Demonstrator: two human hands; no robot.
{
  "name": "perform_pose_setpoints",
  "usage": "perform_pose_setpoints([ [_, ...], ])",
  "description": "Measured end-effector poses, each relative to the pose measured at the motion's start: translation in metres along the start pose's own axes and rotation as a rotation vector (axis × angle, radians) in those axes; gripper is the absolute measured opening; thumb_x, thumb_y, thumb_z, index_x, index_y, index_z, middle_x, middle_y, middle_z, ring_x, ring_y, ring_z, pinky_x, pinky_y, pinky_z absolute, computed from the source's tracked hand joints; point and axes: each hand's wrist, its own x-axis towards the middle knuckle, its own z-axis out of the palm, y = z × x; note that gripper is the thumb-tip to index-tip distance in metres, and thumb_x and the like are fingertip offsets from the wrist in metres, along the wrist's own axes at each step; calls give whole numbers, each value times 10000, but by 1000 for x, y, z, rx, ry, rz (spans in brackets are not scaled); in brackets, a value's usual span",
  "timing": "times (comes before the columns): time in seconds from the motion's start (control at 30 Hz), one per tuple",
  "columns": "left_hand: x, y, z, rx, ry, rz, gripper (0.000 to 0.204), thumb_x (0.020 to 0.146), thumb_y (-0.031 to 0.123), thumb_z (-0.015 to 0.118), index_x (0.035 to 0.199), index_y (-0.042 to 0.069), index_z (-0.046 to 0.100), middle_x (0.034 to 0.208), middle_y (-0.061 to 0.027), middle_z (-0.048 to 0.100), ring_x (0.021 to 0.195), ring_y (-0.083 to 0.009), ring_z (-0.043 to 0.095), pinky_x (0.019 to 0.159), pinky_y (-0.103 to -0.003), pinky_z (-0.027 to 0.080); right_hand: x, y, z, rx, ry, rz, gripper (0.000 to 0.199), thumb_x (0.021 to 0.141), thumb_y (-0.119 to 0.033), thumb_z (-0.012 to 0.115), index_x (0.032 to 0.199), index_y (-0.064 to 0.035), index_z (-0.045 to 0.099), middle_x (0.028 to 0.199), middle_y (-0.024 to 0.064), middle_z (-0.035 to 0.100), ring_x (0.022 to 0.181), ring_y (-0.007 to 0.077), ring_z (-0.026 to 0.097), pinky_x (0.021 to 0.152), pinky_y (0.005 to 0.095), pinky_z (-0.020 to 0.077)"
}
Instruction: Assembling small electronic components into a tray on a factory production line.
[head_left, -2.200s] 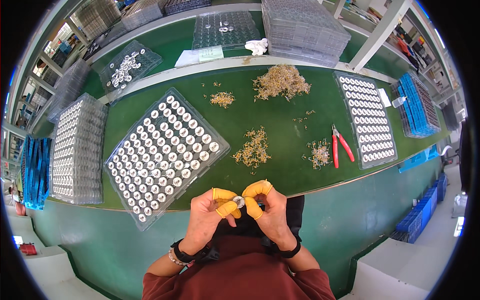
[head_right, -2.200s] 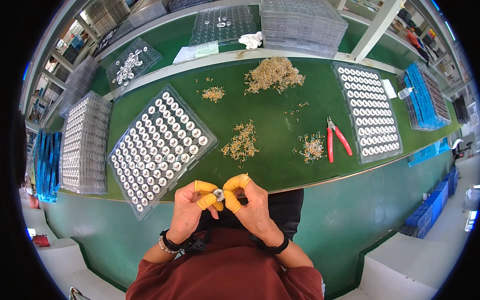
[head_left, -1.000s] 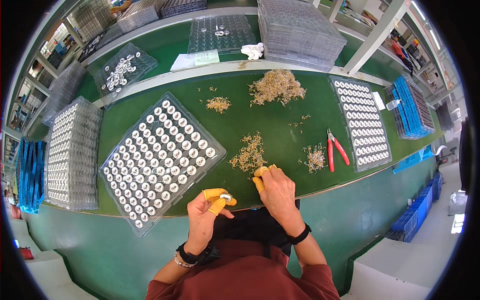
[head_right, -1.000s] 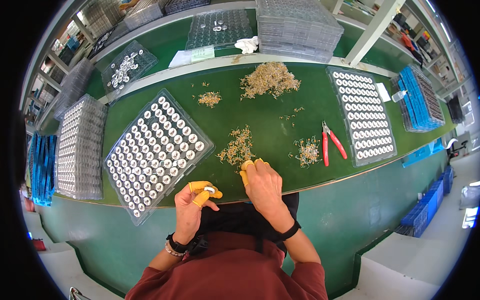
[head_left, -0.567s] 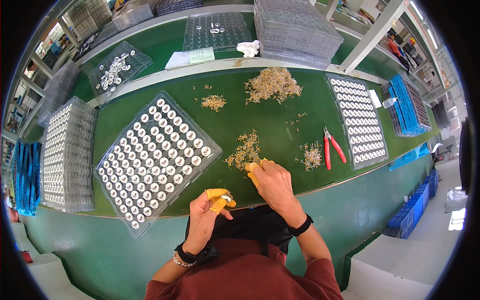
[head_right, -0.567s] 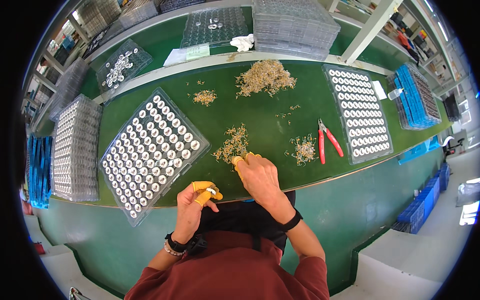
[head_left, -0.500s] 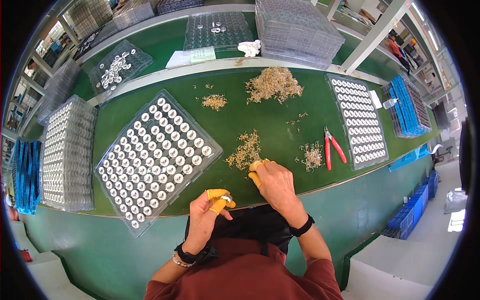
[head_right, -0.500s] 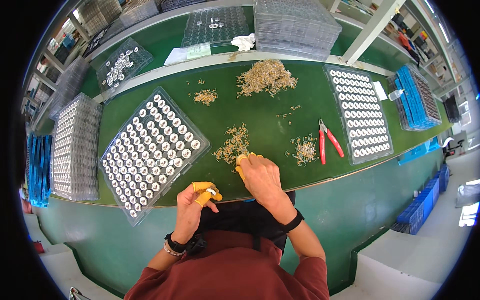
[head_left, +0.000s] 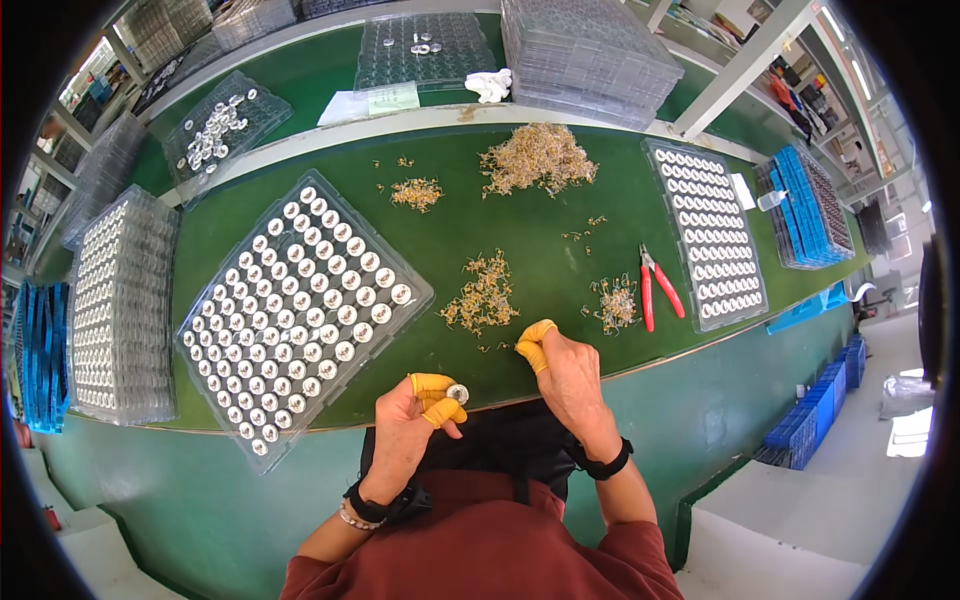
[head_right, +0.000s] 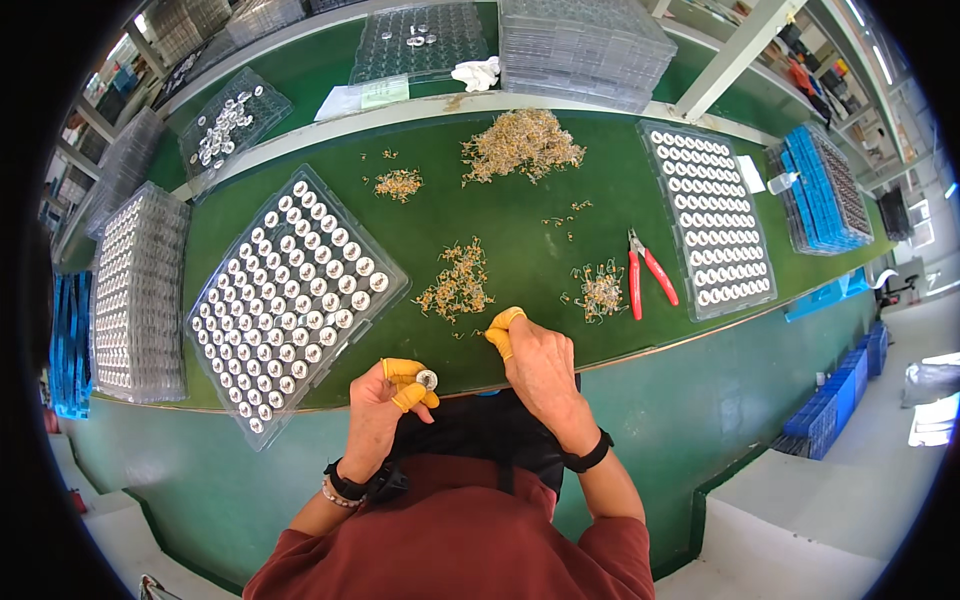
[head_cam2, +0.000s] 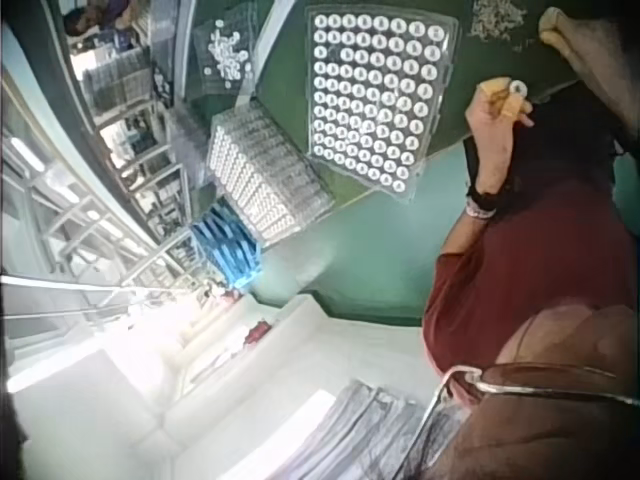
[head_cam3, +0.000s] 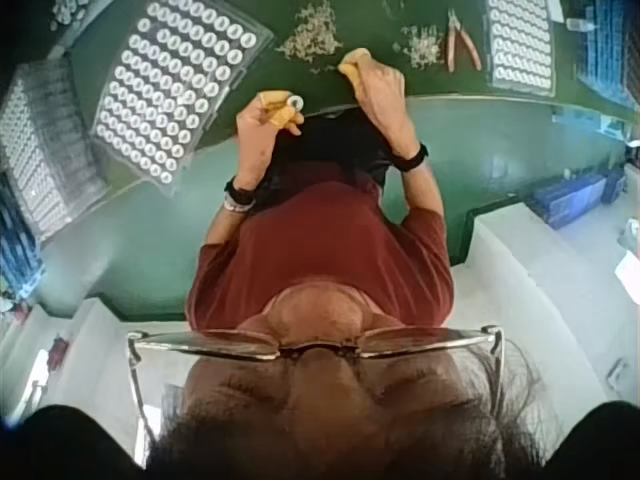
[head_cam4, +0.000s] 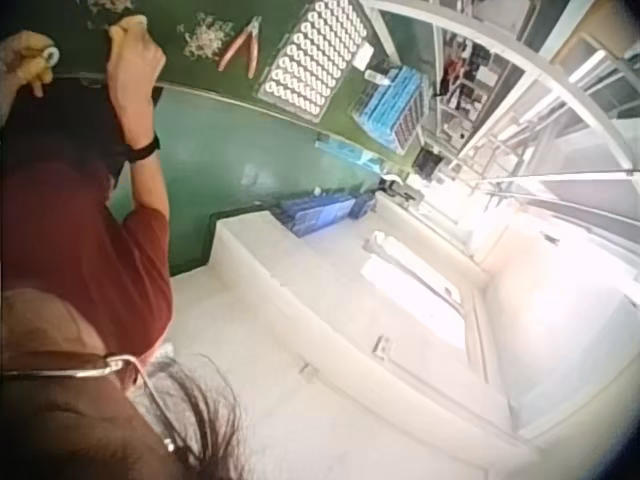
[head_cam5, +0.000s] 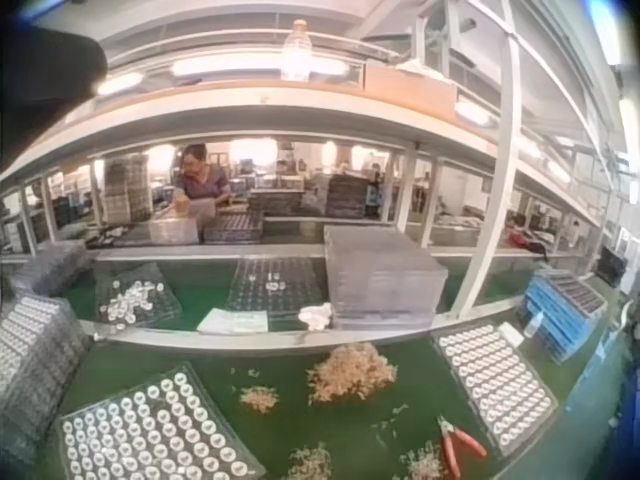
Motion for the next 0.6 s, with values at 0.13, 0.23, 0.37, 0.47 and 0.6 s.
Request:
perform_pose_setpoints([
  [0.13,-1,2,0,9,1,-5,144,890,-59,603,1033,-52,588,912,-111,660,749,-165,664,569,-263,554,2,18,-8,-142,209,87,140,876,-173,668,920,-52,611,750,145,645,642,354,630,567,432,487],
  [0.23,0,1,-2,9,-24,3,139,893,-57,601,1031,-50,587,908,-107,660,751,-164,664,569,-261,555,1,26,-16,-210,351,102,146,840,-100,688,956,-71,603,864,118,647,762,311,639,646,409,510],
  [0.37,0,2,0,18,-25,0,143,895,-54,601,1037,-51,585,913,-110,660,754,-164,664,571,-262,557,-3,2,4,-82,255,-91,148,802,-111,720,906,-66,624,834,99,623,738,289,626,644,389,516],
  [0.47,-1,1,2,19,-15,2,146,900,-47,598,1045,-51,584,924,-110,660,764,-168,666,576,-264,562,-3,-14,16,-78,158,-94,139,799,-120,717,892,-69,628,808,95,590,721,286,618,632,393,513],
  [0.6,-5,0,-2,6,-13,-13,151,909,-38,589,1060,-49,584,942,-108,656,784,-173,669,582,-264,566,3,-17,18,-154,83,-54,102,817,-97,700,892,-67,638,787,112,575,718,318,605,652,421,499],
])
